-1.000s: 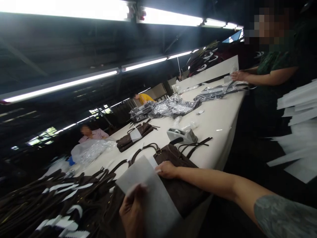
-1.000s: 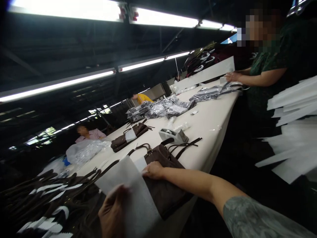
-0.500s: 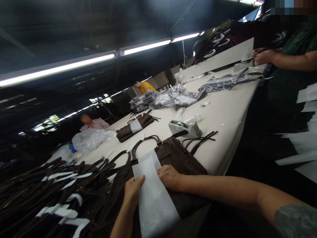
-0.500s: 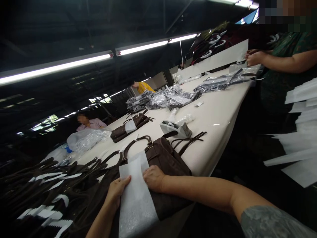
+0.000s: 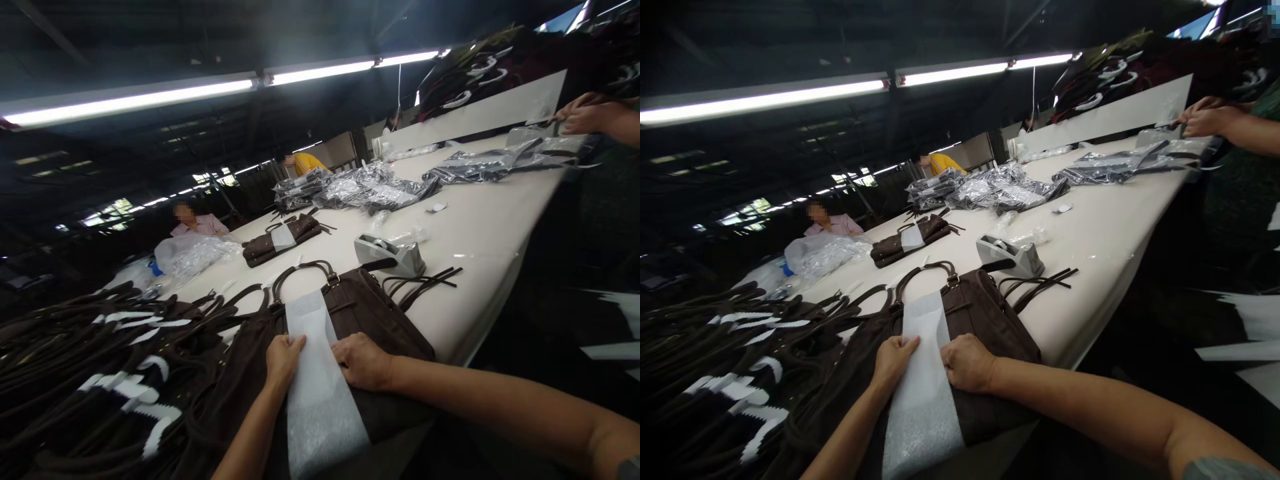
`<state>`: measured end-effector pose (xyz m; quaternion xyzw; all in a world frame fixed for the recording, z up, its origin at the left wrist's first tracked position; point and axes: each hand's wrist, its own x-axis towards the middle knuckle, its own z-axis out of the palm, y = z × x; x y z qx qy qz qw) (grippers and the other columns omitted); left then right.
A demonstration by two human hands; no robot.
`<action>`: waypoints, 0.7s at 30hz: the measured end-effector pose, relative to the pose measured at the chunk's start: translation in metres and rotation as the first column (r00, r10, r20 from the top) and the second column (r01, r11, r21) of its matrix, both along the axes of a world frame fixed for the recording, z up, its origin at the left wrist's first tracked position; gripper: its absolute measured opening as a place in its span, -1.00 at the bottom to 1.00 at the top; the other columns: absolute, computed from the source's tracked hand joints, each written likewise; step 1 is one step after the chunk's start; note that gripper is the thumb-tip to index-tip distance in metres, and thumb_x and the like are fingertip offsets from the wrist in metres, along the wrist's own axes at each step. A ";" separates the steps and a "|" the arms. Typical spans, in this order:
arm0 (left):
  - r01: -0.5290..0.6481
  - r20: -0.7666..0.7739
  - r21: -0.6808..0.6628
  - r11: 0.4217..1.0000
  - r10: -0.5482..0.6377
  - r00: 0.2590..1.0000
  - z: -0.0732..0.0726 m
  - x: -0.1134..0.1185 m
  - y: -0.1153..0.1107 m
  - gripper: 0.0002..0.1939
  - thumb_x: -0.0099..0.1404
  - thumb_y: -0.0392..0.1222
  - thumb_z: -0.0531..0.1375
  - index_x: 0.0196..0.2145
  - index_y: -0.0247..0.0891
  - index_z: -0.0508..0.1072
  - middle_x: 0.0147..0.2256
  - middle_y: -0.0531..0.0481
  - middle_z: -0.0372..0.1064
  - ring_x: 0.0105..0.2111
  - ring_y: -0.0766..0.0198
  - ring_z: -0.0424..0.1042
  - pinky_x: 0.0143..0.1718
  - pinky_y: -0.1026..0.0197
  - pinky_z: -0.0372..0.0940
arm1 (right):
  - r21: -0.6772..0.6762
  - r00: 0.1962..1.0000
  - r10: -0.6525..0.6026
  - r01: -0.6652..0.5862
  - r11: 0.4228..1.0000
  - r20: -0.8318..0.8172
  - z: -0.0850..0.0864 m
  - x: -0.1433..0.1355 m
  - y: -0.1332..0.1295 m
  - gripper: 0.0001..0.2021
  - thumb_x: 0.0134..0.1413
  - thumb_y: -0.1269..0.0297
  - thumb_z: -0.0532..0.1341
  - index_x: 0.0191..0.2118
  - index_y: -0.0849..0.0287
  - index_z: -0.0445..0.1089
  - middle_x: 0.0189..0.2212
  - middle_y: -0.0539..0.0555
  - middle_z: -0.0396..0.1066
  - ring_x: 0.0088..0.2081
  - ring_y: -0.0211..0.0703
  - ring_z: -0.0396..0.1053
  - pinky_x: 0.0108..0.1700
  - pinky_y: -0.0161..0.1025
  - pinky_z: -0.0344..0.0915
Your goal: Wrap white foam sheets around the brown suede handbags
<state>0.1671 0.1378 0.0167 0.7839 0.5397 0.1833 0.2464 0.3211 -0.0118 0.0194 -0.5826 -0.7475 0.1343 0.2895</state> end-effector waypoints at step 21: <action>0.022 0.304 -0.043 0.999 -0.008 0.953 -0.013 0.000 -0.001 -0.67 0.02 0.08 0.19 -0.42 -0.25 0.50 -0.35 -0.07 0.50 -0.31 0.06 0.47 -0.25 0.14 0.28 | -0.474 0.793 -0.603 0.498 0.726 -0.091 0.026 0.046 0.136 -0.63 0.10 0.16 0.23 -0.63 0.26 0.37 -0.69 0.09 0.37 -0.58 -0.23 0.37 -0.48 -0.35 0.27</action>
